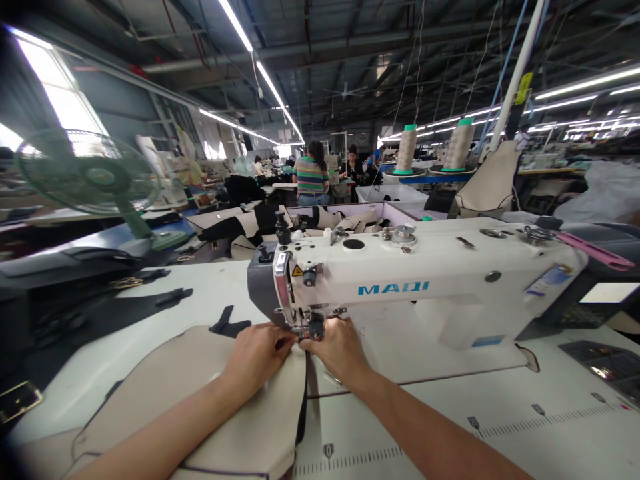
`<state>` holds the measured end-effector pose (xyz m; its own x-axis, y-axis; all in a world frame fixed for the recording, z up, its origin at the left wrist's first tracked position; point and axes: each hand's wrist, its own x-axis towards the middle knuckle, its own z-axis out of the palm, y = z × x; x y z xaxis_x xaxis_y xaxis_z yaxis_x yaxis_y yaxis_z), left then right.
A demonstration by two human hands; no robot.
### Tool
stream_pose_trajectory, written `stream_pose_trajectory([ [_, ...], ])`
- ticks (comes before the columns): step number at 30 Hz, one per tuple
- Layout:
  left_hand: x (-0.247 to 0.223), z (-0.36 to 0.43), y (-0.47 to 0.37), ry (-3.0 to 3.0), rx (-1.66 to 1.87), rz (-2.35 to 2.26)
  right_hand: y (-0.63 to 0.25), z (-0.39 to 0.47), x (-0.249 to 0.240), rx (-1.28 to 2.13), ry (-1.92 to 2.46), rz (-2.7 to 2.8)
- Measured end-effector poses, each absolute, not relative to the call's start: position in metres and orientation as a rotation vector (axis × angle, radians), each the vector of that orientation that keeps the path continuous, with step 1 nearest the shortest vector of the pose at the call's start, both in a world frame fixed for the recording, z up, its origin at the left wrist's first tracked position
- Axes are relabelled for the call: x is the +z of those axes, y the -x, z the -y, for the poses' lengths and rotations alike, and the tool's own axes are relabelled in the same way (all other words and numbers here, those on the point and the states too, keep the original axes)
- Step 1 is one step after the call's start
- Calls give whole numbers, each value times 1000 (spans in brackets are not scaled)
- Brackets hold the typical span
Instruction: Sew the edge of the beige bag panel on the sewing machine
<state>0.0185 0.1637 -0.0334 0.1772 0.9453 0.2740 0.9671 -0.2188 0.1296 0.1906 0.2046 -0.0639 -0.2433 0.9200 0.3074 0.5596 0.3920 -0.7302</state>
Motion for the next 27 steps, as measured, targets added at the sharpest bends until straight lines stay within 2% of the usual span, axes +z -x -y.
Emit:
stream_pose_trajectory([
  [27, -31, -156, -13, 2498, -440, 1727, -192, -203, -61, 569, 1264, 1993],
])
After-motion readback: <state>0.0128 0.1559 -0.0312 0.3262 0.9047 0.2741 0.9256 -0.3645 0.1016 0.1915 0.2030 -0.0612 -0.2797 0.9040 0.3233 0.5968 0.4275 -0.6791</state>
